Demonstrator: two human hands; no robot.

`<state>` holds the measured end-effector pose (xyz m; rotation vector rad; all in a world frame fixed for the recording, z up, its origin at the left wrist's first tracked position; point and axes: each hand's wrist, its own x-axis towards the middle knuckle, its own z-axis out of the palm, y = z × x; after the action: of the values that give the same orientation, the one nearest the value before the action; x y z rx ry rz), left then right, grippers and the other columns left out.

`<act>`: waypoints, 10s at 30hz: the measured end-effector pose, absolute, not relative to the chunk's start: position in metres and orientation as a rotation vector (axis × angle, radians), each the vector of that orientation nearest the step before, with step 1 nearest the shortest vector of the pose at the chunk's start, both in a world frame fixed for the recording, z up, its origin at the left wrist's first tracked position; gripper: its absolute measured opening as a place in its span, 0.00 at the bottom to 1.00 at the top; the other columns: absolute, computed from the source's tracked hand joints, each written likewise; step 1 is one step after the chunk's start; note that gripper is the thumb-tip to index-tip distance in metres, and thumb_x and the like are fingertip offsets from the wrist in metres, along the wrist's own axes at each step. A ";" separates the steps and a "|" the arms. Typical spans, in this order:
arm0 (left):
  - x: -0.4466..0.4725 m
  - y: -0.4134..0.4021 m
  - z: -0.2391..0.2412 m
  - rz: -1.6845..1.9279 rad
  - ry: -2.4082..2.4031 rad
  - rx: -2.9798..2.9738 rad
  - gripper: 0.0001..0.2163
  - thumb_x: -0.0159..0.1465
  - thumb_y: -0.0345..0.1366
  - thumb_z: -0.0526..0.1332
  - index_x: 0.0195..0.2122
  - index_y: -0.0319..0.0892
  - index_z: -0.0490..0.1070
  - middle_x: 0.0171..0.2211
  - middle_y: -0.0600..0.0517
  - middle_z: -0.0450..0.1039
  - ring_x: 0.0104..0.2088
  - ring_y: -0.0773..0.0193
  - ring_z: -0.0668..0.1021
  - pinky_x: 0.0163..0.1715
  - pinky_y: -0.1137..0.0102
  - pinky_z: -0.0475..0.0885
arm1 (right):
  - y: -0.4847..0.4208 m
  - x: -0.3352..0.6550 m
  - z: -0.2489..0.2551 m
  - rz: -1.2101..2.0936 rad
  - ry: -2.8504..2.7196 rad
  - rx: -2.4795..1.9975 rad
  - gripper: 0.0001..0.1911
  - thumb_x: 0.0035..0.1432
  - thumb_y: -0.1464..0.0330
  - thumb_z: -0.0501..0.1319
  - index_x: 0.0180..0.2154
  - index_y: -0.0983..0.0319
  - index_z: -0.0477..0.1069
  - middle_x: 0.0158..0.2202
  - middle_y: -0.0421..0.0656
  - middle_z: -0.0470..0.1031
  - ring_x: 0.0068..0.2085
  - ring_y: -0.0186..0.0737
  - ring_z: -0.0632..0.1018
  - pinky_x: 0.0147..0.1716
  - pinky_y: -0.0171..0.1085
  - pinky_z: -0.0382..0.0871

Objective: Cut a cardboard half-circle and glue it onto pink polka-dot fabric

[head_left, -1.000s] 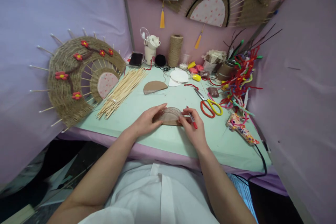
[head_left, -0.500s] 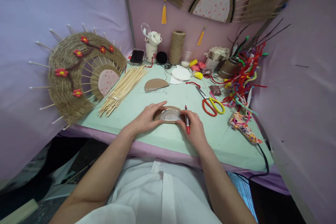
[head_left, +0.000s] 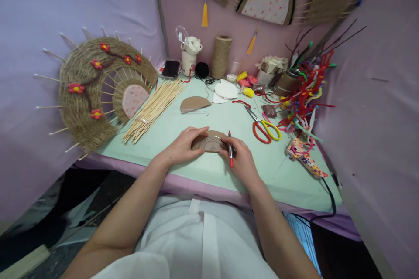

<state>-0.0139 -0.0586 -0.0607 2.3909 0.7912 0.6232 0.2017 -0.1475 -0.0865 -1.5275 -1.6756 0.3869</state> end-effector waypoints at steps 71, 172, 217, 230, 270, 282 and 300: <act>-0.012 -0.059 -0.061 0.588 0.815 2.437 0.29 0.60 0.37 0.62 0.63 0.46 0.59 0.50 0.49 0.72 0.50 0.56 0.71 0.53 0.60 0.64 | -0.149 0.202 -0.085 0.431 -1.627 -1.511 0.15 0.54 0.70 0.64 0.45 0.57 0.70 0.45 0.45 0.76 0.48 0.47 0.75 0.49 0.47 0.68; -0.011 -0.060 -0.059 0.587 0.798 2.429 0.30 0.60 0.36 0.62 0.64 0.48 0.57 0.51 0.49 0.73 0.52 0.55 0.71 0.54 0.58 0.64 | -0.149 0.201 -0.084 0.401 -1.628 -1.529 0.17 0.52 0.70 0.64 0.46 0.56 0.70 0.44 0.45 0.76 0.47 0.47 0.75 0.48 0.46 0.70; -0.012 -0.055 -0.058 0.487 0.834 2.347 0.24 0.61 0.34 0.62 0.59 0.48 0.61 0.53 0.49 0.70 0.54 0.55 0.69 0.54 0.59 0.63 | -0.151 0.201 -0.083 0.378 -1.680 -1.586 0.19 0.58 0.69 0.64 0.51 0.55 0.68 0.51 0.46 0.74 0.54 0.47 0.73 0.52 0.49 0.70; -0.012 -0.050 -0.058 0.393 0.831 2.343 0.24 0.62 0.33 0.61 0.60 0.50 0.58 0.53 0.49 0.70 0.54 0.56 0.69 0.53 0.60 0.63 | -0.150 0.203 -0.084 0.406 -1.718 -1.588 0.21 0.58 0.72 0.63 0.53 0.55 0.66 0.52 0.44 0.75 0.55 0.48 0.72 0.51 0.50 0.72; -0.010 -0.051 -0.062 0.501 0.737 2.492 0.11 0.63 0.33 0.61 0.47 0.49 0.76 0.50 0.48 0.73 0.52 0.56 0.71 0.53 0.57 0.65 | -0.150 0.203 -0.085 0.405 -1.685 -1.575 0.20 0.59 0.69 0.63 0.53 0.53 0.67 0.52 0.44 0.75 0.56 0.47 0.72 0.52 0.49 0.71; -0.010 -0.054 -0.062 0.526 0.734 2.509 0.12 0.62 0.33 0.62 0.47 0.48 0.75 0.50 0.48 0.73 0.53 0.55 0.70 0.55 0.56 0.63 | -0.150 0.202 -0.083 0.395 -1.668 -1.588 0.18 0.57 0.69 0.64 0.50 0.55 0.69 0.49 0.47 0.74 0.54 0.49 0.73 0.50 0.50 0.72; -0.007 -0.066 -0.057 0.511 0.724 2.714 0.12 0.63 0.33 0.57 0.45 0.46 0.75 0.53 0.49 0.74 0.55 0.54 0.69 0.52 0.56 0.59 | -0.150 0.201 -0.084 0.371 -1.661 -1.565 0.16 0.56 0.71 0.64 0.47 0.57 0.70 0.47 0.47 0.75 0.49 0.47 0.76 0.48 0.47 0.73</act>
<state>-0.0074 -0.0656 -0.0567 2.7142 0.7239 0.5112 0.2007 -0.1502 -0.0837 -1.5645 -1.6611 0.3705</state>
